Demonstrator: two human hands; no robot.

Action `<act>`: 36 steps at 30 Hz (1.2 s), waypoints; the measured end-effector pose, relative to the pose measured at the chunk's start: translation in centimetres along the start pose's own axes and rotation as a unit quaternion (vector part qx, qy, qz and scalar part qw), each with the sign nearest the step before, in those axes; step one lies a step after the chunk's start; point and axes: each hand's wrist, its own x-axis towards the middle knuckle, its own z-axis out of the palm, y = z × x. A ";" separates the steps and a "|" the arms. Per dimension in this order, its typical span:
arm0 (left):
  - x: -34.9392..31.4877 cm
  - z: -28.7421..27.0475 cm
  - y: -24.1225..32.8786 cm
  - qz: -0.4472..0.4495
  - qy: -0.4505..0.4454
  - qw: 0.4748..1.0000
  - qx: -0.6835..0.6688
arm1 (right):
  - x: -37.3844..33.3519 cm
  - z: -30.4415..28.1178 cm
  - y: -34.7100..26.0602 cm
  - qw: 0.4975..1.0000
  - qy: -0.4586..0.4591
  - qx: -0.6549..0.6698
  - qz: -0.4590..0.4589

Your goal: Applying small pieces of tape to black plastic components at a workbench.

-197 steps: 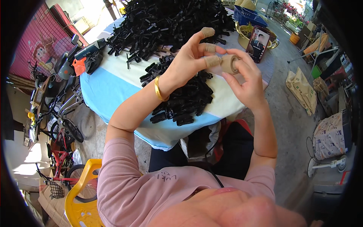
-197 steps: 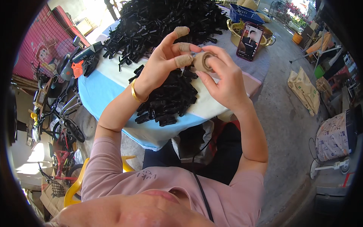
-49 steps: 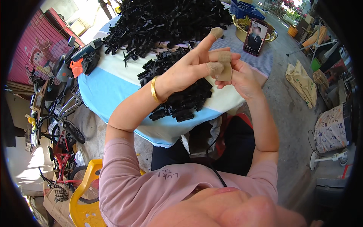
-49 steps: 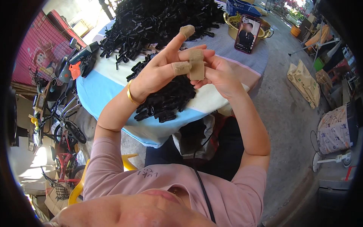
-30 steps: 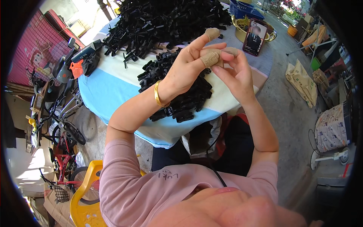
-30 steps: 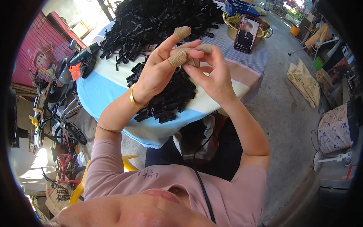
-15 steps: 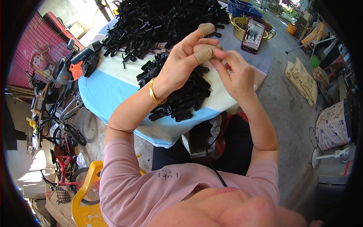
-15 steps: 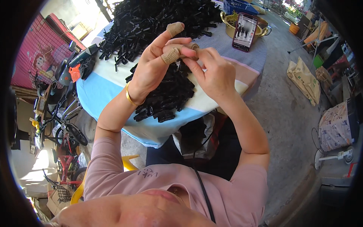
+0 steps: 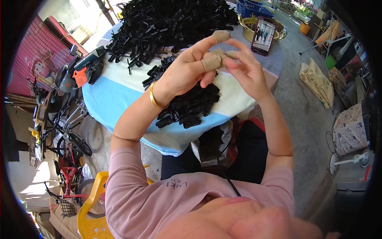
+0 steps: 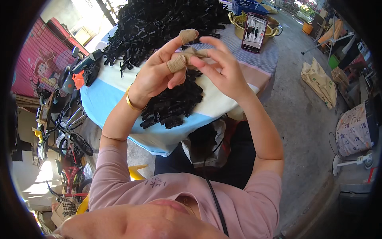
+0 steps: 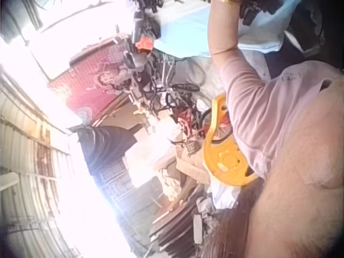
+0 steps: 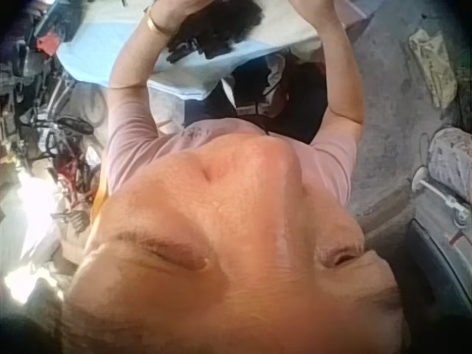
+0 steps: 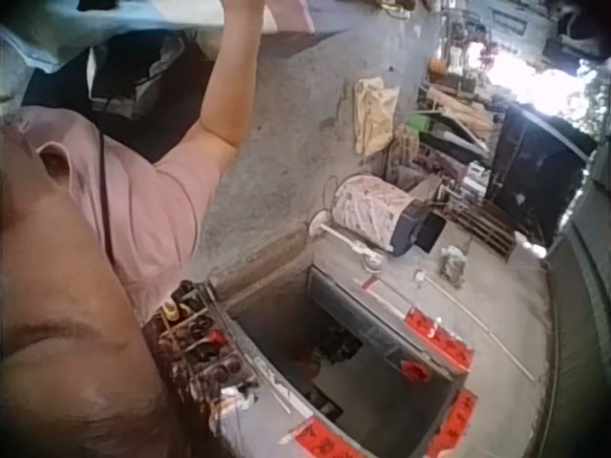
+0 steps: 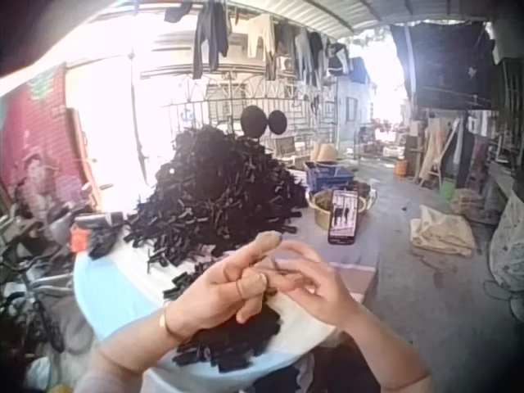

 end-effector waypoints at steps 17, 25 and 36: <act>0.1 0.5 -0.2 -0.014 0.045 0.982 -0.183 | 0.0 -0.4 -1.8 0.815 -0.104 0.477 0.312; 0.0 1.0 -0.6 -0.069 0.042 0.990 -0.116 | -0.6 0.6 0.2 0.995 -0.010 0.051 0.088; -0.9 2.8 0.7 -0.096 -0.052 0.982 0.157 | 0.1 -0.4 0.7 0.954 0.072 0.169 0.239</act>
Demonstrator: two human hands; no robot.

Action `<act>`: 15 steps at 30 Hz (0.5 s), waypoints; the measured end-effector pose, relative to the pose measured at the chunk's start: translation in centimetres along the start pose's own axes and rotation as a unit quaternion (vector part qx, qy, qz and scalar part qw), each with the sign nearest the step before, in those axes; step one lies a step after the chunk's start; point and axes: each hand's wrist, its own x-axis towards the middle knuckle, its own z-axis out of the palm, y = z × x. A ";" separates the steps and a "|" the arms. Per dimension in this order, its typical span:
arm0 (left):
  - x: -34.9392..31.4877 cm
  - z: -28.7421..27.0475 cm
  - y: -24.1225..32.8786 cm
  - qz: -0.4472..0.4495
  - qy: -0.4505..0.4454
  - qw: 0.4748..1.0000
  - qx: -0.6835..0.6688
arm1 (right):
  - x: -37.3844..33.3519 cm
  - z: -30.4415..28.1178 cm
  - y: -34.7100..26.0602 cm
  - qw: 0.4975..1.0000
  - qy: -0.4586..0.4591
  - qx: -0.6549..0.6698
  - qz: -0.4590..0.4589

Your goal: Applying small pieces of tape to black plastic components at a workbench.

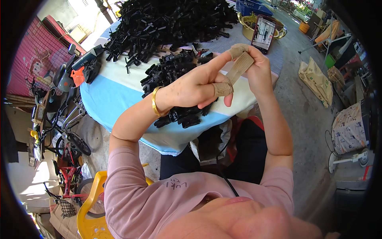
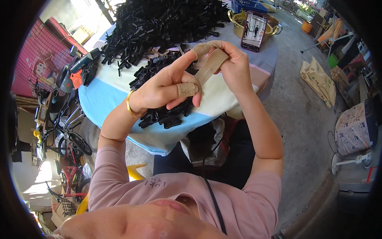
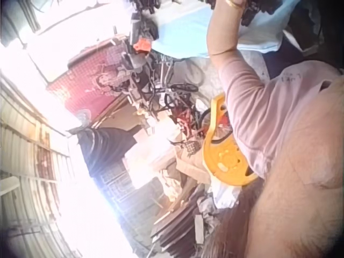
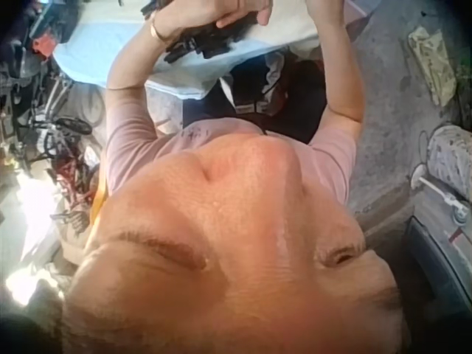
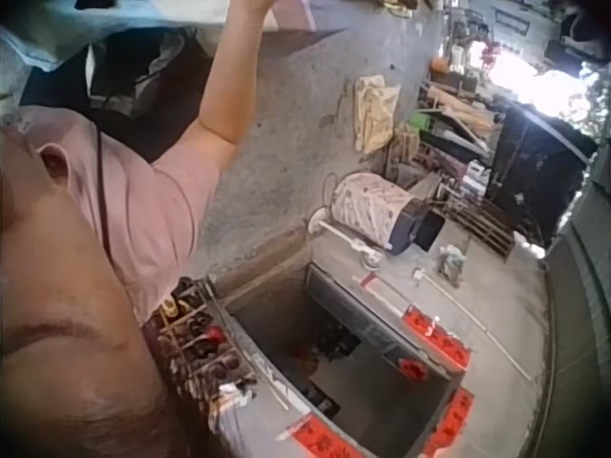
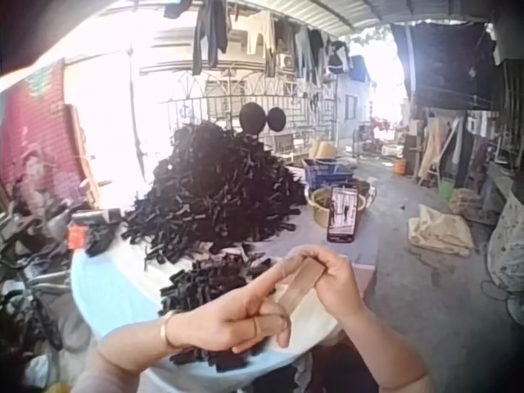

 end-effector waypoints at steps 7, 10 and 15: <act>0.0 -0.3 0.0 -0.008 -0.007 0.999 0.050 | 0.6 -1.4 -0.4 0.992 0.048 0.114 0.014; 0.1 -0.3 -0.1 -0.060 -0.010 0.996 0.065 | 0.8 -2.2 -1.4 0.974 0.092 0.203 0.043; 0.1 -0.7 -0.1 -0.001 0.017 0.999 0.035 | 0.7 -2.7 -1.2 0.965 0.057 0.247 0.069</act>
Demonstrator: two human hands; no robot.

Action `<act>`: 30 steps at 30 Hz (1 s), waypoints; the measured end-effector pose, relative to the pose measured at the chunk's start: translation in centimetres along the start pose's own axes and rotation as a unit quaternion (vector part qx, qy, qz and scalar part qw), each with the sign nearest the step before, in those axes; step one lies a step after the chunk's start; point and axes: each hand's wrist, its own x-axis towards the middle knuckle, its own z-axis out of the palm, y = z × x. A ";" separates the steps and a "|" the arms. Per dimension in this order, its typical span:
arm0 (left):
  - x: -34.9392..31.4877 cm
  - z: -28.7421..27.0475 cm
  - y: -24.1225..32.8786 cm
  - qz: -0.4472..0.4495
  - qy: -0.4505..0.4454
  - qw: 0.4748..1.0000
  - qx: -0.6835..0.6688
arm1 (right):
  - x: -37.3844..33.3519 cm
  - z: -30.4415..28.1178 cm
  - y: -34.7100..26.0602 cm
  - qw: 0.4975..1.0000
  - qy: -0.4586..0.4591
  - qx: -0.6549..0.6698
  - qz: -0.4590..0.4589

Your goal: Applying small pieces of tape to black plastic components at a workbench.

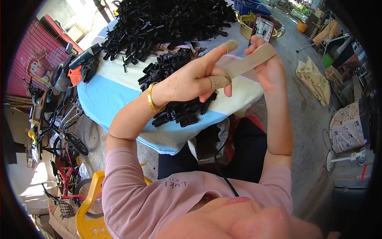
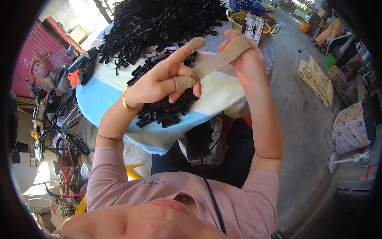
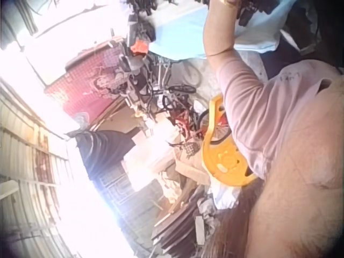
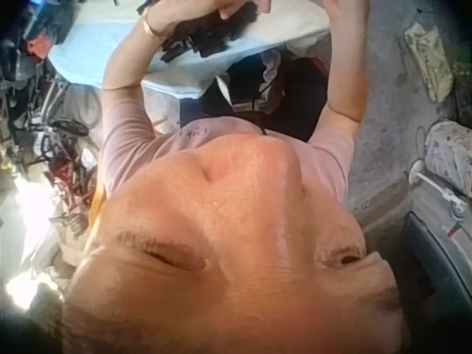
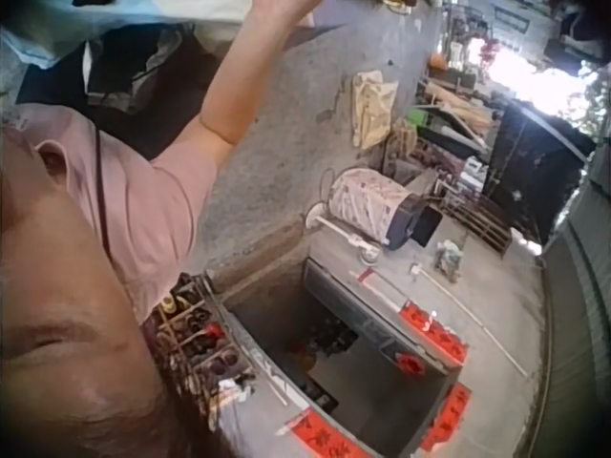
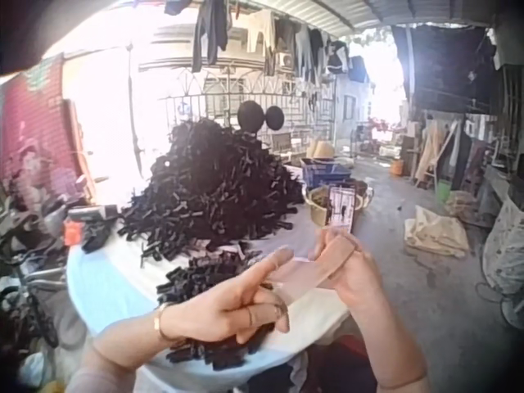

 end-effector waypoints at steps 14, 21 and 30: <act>-0.4 -1.1 0.3 -0.011 -0.027 0.999 -0.045 | -1.2 1.8 1.0 0.920 -0.067 -0.352 -0.159; -0.4 -1.1 -0.1 -0.067 -0.043 0.997 0.020 | 3.0 -5.7 -1.1 0.998 0.003 0.052 0.042; 0.0 -1.7 0.2 0.048 0.011 0.979 -0.197 | 0.3 -1.5 -0.4 0.955 -0.159 -0.247 0.035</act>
